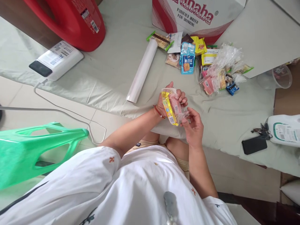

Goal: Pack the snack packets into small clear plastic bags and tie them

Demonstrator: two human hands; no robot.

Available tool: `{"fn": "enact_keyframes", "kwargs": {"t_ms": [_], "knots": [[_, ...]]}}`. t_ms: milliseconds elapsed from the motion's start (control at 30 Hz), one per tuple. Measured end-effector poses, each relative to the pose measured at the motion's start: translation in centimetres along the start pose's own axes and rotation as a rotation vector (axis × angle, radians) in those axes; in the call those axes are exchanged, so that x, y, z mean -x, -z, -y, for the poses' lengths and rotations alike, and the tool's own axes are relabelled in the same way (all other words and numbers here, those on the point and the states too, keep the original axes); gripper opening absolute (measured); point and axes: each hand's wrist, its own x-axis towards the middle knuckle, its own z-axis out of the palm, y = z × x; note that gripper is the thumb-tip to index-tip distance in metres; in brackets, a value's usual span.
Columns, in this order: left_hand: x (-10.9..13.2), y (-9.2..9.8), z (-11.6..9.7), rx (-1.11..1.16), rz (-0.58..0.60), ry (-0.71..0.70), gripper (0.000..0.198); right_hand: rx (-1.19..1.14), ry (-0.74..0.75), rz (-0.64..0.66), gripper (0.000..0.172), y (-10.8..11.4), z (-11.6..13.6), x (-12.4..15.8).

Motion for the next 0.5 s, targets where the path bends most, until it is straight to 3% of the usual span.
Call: {"fn": "enact_keyframes", "kwargs": {"t_ms": [100,200,300,400,500], "knots": [[-0.1,0.3,0.4,-0.033,0.029,0.107,0.063,0.19,0.119,-0.023,0.025,-0.1,0.6,-0.2],[-0.1,0.6,0.6,-0.059,0.089,0.145,0.058,0.319,0.279,-0.081,0.017,-0.6,1.5,-0.3],[-0.2,0.8,0.8,-0.076,0.08,0.121,0.054,0.387,0.356,0.02,0.015,-1.1,1.7,-0.6],[-0.8,1.0,1.2,-0.083,-0.114,0.05,0.059,0.406,0.315,0.036,0.017,-1.1,1.0,-0.8],[-1.2,0.6,1.6,-0.105,-0.326,-0.1,0.065,0.374,0.248,-0.083,0.02,-0.7,0.3,-1.0]]}}
